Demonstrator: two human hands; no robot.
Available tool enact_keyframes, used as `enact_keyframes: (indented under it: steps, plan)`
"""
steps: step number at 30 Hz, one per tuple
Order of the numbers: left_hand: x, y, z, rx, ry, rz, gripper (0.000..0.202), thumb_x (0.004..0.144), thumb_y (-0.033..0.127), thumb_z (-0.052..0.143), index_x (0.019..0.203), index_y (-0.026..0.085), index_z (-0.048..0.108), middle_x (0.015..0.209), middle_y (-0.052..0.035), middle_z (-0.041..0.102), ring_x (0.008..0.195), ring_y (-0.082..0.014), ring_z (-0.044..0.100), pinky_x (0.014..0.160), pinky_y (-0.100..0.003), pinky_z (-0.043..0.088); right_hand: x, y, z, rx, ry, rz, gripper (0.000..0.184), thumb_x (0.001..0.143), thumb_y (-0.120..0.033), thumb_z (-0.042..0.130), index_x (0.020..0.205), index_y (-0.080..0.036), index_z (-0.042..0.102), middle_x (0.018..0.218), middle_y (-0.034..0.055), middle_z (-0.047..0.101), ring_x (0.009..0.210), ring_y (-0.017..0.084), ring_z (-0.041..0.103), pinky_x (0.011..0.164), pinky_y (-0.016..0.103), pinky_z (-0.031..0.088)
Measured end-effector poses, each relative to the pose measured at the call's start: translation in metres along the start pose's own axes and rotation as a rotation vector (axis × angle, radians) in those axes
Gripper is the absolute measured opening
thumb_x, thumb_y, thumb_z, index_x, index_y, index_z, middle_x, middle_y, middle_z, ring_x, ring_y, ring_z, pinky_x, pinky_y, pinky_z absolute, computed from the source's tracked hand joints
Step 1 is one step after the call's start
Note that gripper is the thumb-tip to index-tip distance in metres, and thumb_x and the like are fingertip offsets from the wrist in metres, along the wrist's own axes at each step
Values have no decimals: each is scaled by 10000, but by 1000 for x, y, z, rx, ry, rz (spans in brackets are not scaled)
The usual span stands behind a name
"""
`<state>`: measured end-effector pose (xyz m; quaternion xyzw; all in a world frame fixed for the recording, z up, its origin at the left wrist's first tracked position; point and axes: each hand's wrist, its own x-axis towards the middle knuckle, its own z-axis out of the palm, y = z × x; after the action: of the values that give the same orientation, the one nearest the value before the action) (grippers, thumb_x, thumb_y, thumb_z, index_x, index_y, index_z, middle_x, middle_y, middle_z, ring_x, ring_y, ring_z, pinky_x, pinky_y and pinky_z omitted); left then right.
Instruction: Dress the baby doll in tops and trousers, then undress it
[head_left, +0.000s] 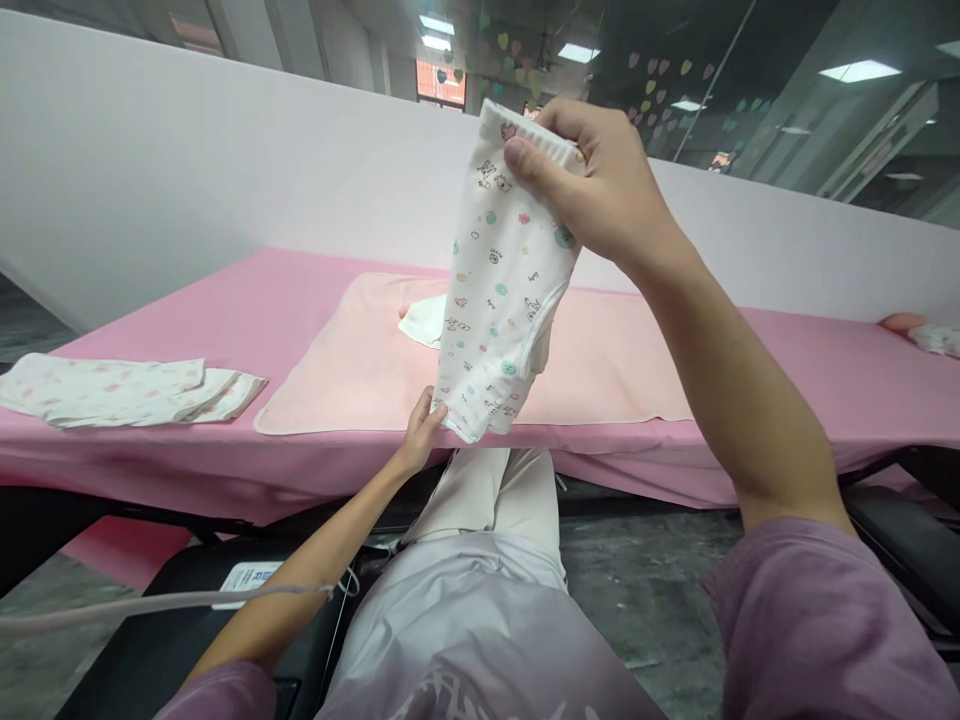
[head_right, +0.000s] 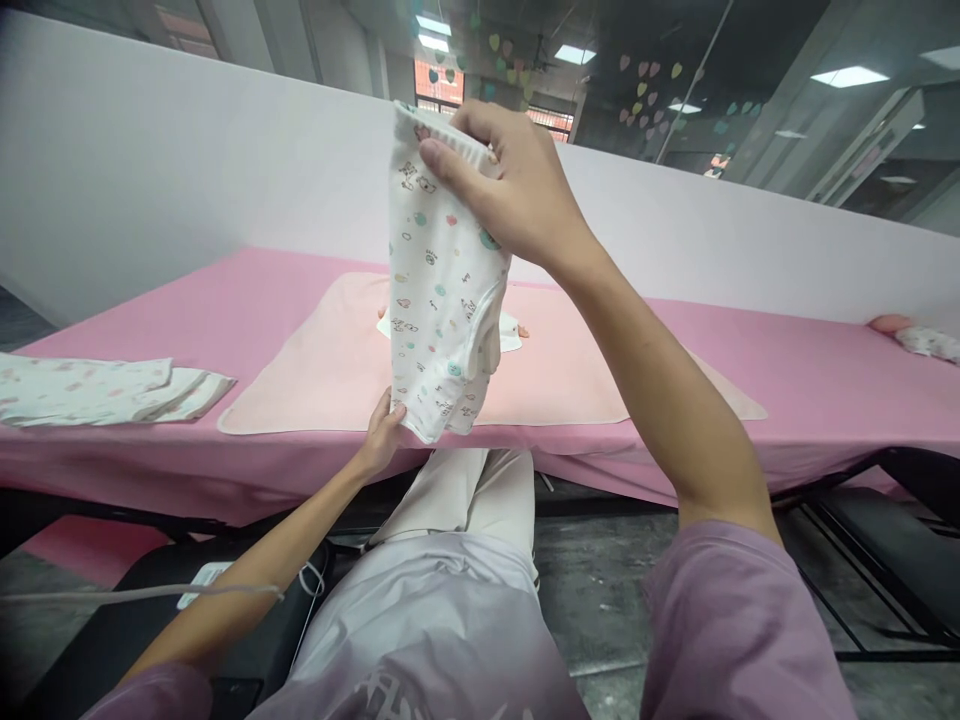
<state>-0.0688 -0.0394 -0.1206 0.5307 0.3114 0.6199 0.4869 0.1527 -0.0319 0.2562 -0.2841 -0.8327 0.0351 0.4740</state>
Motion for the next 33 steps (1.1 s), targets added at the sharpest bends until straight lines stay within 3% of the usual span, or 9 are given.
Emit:
enact_keyframes:
  steps: [6, 12, 14, 17, 19, 22, 27, 33]
  plan:
    - [6, -2, 14, -122, -101, -58, 657, 871, 691, 792, 1222, 136, 776, 1290, -200, 812, 1316, -415, 736, 1179, -572, 553, 5, -2, 4, -3, -6, 32, 515, 964, -745, 733, 843, -256, 626, 957, 48, 690, 905, 217, 562, 757, 321, 391]
    - [-9, 0, 3, -18, -139, -88, 577, 853, 712, 825, 1034, 165, 806, 1114, -149, 847, 1111, -382, 795, 1065, -545, 611, 6, 6, 2, -64, 29, 19, 435, 963, -664, 729, 810, -271, 626, 979, 51, 721, 939, 242, 583, 773, 345, 400]
    - [-14, 2, 4, 24, -209, -88, 575, 863, 709, 840, 1060, 170, 814, 1105, -152, 841, 1125, -381, 788, 1085, -556, 605, 7, 9, 3, -57, 35, 43, 448, 946, -683, 734, 804, -271, 629, 966, 47, 729, 933, 241, 586, 770, 342, 407]
    - [-16, 5, 14, 115, -278, -19, 597, 886, 675, 860, 1246, 200, 821, 1282, -170, 812, 1327, -399, 716, 1212, -586, 537, 7, 9, 5, -33, 25, 66, 409, 946, -645, 726, 805, -271, 640, 951, 41, 737, 939, 237, 603, 786, 335, 427]
    - [-11, 7, 22, 189, -272, 43, 590, 898, 668, 858, 1294, 231, 828, 1454, -173, 748, 1481, -408, 613, 1301, -601, 458, 5, 4, 6, -7, 5, 56, 409, 944, -642, 735, 807, -267, 646, 943, 33, 730, 940, 231, 612, 794, 330, 432]
    - [0, 9, 28, 309, -241, 111, 476, 932, 668, 821, 1155, 251, 882, 1563, -150, 684, 1593, -414, 480, 1379, -620, 338, 1, -10, 8, 106, -42, 65, 442, 936, -640, 782, 809, -240, 644, 870, 11, 662, 847, 193, 587, 744, 310, 417]
    - [19, 13, 28, 408, -162, 149, 398, 940, 632, 812, 1077, 272, 909, 1449, -123, 737, 1471, -397, 533, 1331, -620, 384, -3, -30, 6, 344, -98, 102, 458, 920, -568, 900, 850, -181, 666, 786, -23, 563, 716, 117, 465, 673, 269, 358]
    - [25, 25, 15, 506, -104, 215, 320, 904, 601, 854, 963, 294, 921, 1300, -100, 746, 1309, -360, 546, 1220, -574, 469, -1, -32, -4, 262, -151, 42, 569, 932, -739, 835, 884, -198, 663, 831, -23, 577, 684, 114, 465, 563, 282, 295]
